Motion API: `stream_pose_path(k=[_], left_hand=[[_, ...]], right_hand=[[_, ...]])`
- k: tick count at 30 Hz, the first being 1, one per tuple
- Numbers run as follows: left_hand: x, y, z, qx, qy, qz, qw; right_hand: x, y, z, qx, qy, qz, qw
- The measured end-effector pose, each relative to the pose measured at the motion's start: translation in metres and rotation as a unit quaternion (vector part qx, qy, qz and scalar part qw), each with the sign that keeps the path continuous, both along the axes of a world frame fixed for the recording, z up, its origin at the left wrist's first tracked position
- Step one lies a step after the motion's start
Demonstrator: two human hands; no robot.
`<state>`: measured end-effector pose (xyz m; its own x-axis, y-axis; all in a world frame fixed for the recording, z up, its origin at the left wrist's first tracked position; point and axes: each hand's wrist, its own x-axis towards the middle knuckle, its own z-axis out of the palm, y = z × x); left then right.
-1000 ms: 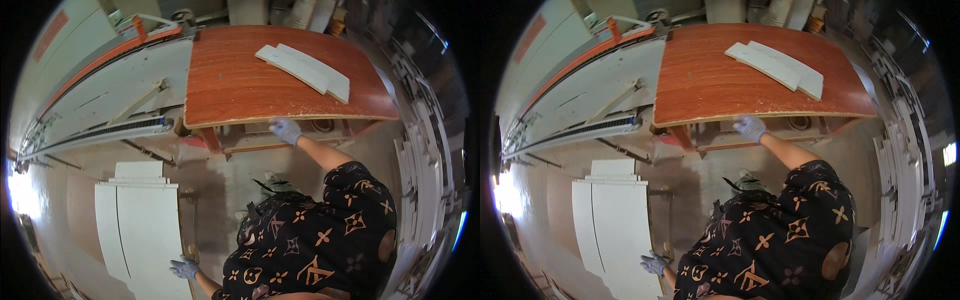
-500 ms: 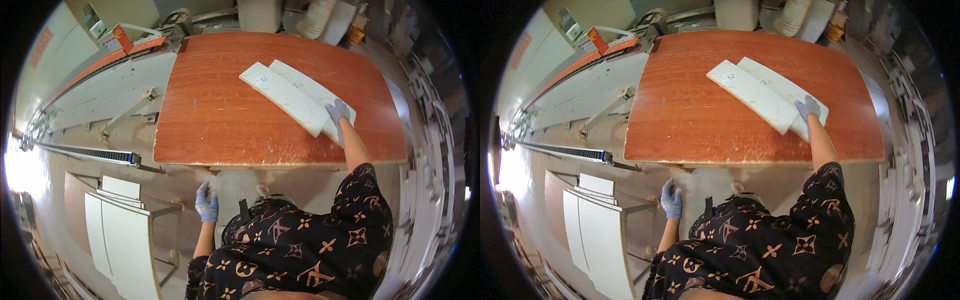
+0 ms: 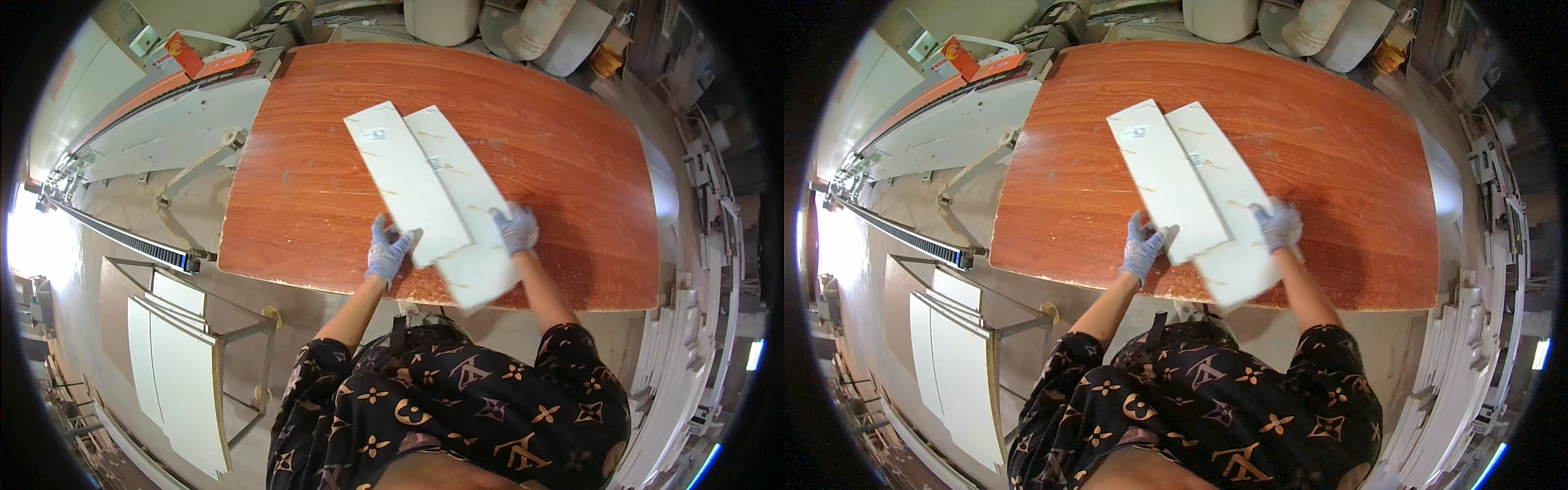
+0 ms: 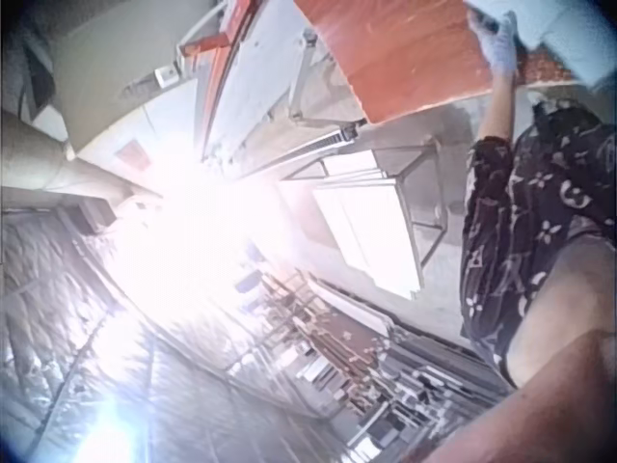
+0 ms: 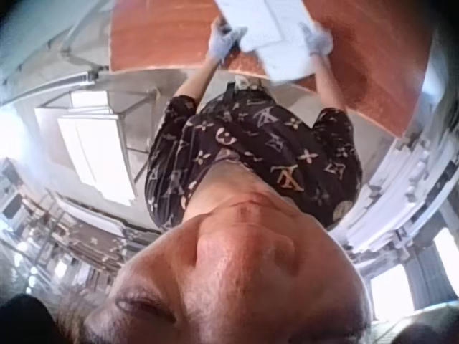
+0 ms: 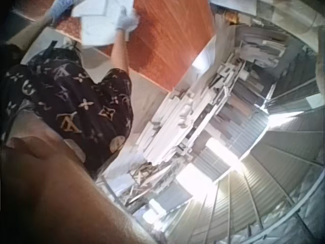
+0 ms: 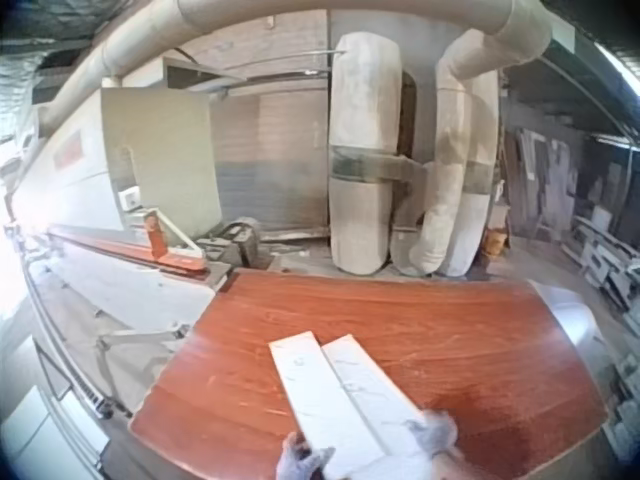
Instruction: The person repeatedly picks up white boards from a pile, places them on a conveyor belt, and stacks them on a table. The person wears gloves and handles the boards one at a time.
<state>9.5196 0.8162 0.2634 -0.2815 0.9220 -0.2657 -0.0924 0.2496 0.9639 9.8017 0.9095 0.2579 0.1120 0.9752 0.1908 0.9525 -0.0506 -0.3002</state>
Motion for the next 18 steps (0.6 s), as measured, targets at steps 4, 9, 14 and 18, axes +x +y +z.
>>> stream_pose_path(k=[4, 9, 14, 18], left_hand=[[-0.052, 0.016, -0.052, 0.100, 0.097, 0.088, 0.986], [-0.119, -0.048, -0.011, 0.013, 0.221, -0.022, 0.975], [-0.117, -0.151, -0.027, -0.081, 0.414, 0.106, 0.901], [-0.119, -0.191, 0.018, -0.218, 0.140, 0.097, 0.961]], right_hand=[[-0.068, -0.047, -0.003, -0.027, 0.088, 0.073, 0.993], [-0.107, -0.103, 0.012, -0.188, 0.118, 0.191, 0.956], [-0.148, -0.134, 0.020, -0.190, 0.115, 0.310, 0.925], [-0.166, -0.155, 0.023, -0.176, 0.171, 0.359, 0.900]])
